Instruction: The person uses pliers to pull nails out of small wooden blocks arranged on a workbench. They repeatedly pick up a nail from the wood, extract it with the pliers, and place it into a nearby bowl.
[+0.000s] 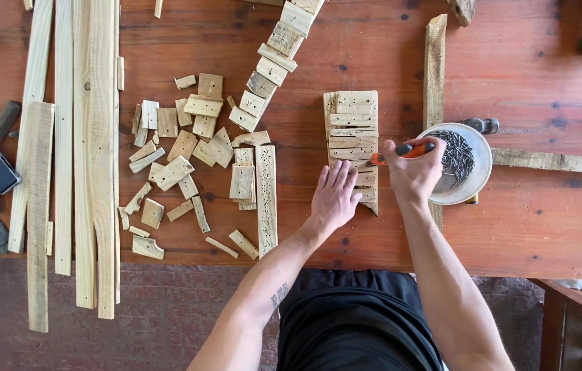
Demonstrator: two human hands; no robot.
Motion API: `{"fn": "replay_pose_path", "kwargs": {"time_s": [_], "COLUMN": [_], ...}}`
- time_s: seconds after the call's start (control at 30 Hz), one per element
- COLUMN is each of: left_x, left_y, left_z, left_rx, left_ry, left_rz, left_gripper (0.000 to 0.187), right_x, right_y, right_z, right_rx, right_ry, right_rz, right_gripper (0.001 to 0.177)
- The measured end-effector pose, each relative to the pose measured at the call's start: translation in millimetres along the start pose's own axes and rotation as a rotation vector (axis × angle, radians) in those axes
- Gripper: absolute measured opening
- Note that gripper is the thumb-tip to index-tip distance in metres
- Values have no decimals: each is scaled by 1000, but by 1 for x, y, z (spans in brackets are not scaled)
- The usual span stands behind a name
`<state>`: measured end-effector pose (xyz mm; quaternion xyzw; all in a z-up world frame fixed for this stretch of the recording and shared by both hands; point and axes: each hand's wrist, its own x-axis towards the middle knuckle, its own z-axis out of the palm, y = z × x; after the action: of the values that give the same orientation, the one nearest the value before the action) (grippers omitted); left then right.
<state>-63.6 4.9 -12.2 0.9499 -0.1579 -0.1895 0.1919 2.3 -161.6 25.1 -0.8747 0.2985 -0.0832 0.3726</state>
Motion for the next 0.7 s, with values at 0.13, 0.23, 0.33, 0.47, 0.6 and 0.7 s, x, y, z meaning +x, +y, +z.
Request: {"fn": "replay_pose_path", "kwargs": {"time_s": [0.13, 0.23, 0.33, 0.47, 0.6, 0.7], "left_x": [14, 15, 14, 14, 15, 18], "left_y": [-12, -21, -21, -19, -22, -21], "left_z": [31, 36, 39, 38, 38, 35], "left_rx": [90, 151, 183, 168, 162, 177], "left_ry": [53, 79, 96, 108, 85, 60], "left_rz": [44, 90, 116, 113, 122, 117], "left_gripper": [58, 53, 50, 50, 51, 49], "right_x": [-22, -31, -33, -27, -38, -41], "right_y": [-29, -34, -28, 6, -2, -25], "right_z": [3, 4, -5, -4, -3, -15], "right_rx": [-25, -46, 14, 279, 301, 250], "right_ry": [17, -42, -63, 54, 39, -67], "right_rz": [-74, -215, -281, -143, -237, -515], "right_gripper": [39, 47, 45, 44, 47, 44]}}
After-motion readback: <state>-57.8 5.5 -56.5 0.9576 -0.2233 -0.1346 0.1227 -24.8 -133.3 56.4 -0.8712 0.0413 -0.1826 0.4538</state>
